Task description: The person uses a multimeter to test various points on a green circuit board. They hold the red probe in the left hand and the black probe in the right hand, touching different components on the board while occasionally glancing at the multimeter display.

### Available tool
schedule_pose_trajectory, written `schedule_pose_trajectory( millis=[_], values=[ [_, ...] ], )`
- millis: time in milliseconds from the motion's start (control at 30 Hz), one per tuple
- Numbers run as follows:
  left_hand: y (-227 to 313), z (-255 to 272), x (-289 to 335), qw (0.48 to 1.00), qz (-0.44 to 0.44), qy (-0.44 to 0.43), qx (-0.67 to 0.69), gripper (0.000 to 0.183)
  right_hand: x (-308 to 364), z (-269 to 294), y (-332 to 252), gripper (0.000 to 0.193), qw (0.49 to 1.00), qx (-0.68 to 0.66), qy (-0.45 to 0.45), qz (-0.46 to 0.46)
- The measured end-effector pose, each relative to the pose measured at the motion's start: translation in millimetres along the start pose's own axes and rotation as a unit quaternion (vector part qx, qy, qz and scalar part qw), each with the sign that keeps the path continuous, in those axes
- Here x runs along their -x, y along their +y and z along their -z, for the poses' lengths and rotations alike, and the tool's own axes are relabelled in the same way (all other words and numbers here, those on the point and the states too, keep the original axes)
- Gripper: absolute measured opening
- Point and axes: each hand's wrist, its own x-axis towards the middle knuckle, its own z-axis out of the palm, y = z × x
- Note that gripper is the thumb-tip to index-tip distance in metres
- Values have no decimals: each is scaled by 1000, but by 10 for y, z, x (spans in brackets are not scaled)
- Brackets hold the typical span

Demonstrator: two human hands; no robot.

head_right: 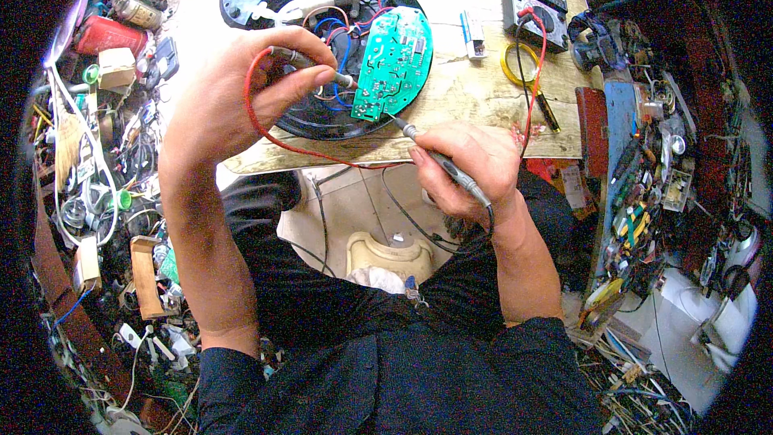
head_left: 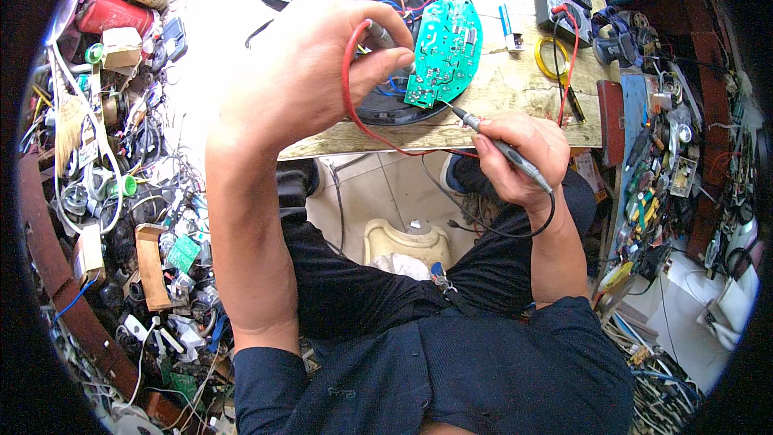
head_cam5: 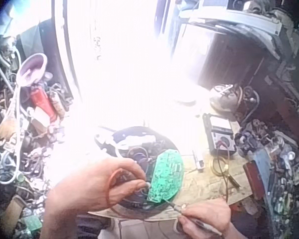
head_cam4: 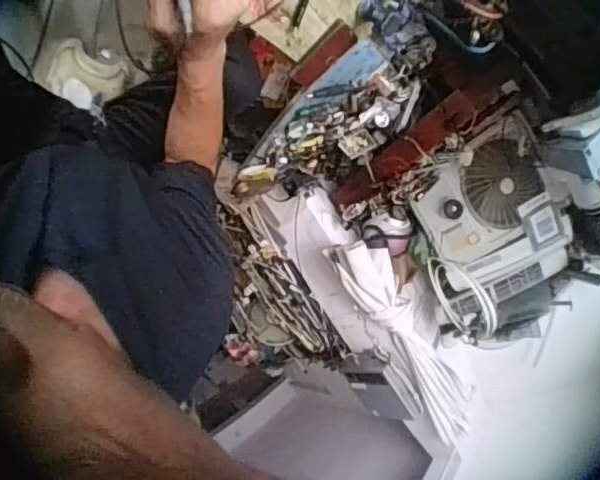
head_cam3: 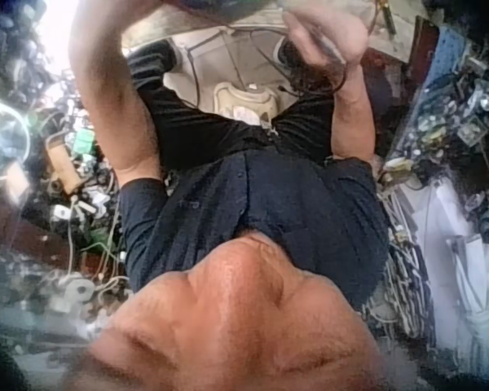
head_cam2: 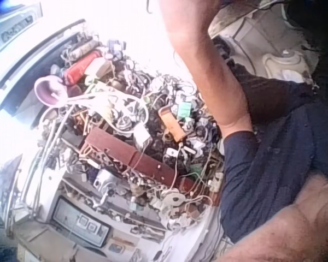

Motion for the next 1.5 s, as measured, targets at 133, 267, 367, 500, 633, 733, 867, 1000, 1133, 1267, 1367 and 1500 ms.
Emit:
schedule_pose_trajectory(
  millis=[133, 267, 367, 500, 633, 733, 867, 1000, 1133, 1267, 1367, 1500],
  values=[
    [11, 11, -2, 1000, 4, 0, -4, 17, 4, 16, -2, 22, 1000, 1, -11, 0],
    [13, 8, -1, 1000, 11, 2, 3, 17, -3, 2, -4, 21, 1000, 1, -2, -5],
    [18, 14, -5, 1000, 18, -6, 6, 17, -13, -2, -12, 21, 1000, 0, 0, -6],
    [24, 19, -8, 1000, 5, 0, -8, 17, -7, -6, 8, 20, 1000, -1, -2, -2],
    [16, 14, -2, 1000, 3, 1, -11, 16, 3, -9, 17, 19, 1000, -2, -5, -8],
    [29, 32, -5, 1000, 6, -6, -14, 16, -2, -6, 5, 19, 1000, -1, -10, -15],
    [7, 13, 0, 1000, 6, -4, -1, 17, -6, -14, 12, 19, 1000, -8, -8, -14],
    [-13, -3, 0, 999, 23, -18, 31, 17, 6, -20, 28, 19, 1000, -17, 0, -13],
    [41, 16, -3, 995, 61, -40, 65, 14, -8, 5, 16, 22, 1000, -13, -9, -9],
    [71, 28, -8, 993, 82, -52, 62, 11, 6, 4, 32, 22, 1000, -24, -11, -15],
    [90, 40, -21, 992, 92, -60, 66, 12, -1, 15, 17, 22, 1000, -22, -13, -18],
    [12, -12, 7, 994, 64, -38, 75, 11, -24, 36, -17, 22, 999, -13, -28, -25]
  ],
)
